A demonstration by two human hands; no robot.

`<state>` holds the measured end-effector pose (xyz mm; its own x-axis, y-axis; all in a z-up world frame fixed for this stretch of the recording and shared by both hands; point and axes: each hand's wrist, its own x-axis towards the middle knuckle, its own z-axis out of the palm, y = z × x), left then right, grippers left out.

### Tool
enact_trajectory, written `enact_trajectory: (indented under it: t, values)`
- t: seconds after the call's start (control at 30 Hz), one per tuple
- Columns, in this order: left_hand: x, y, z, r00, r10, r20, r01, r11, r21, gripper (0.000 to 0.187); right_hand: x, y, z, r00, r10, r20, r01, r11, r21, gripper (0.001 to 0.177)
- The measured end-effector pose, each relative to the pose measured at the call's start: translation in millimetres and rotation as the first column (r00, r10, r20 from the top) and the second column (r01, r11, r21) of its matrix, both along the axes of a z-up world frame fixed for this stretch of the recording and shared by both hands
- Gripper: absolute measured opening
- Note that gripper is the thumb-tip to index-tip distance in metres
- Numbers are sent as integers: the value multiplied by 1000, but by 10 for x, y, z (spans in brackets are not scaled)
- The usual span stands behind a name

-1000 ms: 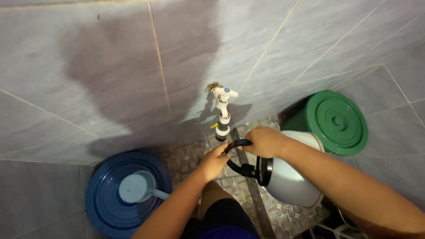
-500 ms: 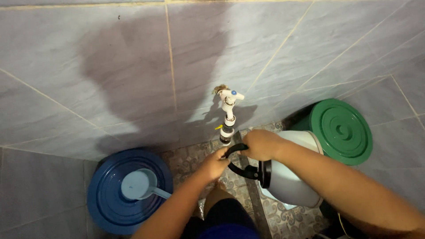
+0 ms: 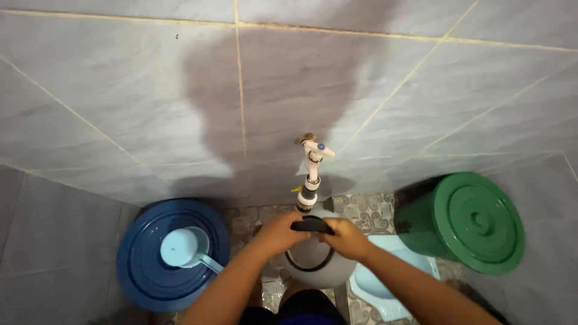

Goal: Filling a kettle with water from a bathroom tap.

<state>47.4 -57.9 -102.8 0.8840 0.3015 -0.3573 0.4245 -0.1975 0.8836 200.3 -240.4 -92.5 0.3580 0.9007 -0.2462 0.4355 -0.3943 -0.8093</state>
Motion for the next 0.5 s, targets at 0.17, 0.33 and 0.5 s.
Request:
enact_trajectory:
  t: [0.17, 0.33, 0.5]
  values:
    - [35, -22, 387, 998, -60, 6, 58, 980, 190, 49, 31, 82, -79, 995, -99, 19, 99, 995, 5, 25]
    - [118, -55, 777, 976, -152, -153, 189, 946, 263, 42, 259, 207, 465, 984, -57, 167, 45, 996, 72, 46]
    - [104, 53, 600, 992, -112, -50, 122, 919, 374, 41, 526, 336, 641, 987, -150, -56, 159, 957, 243, 19]
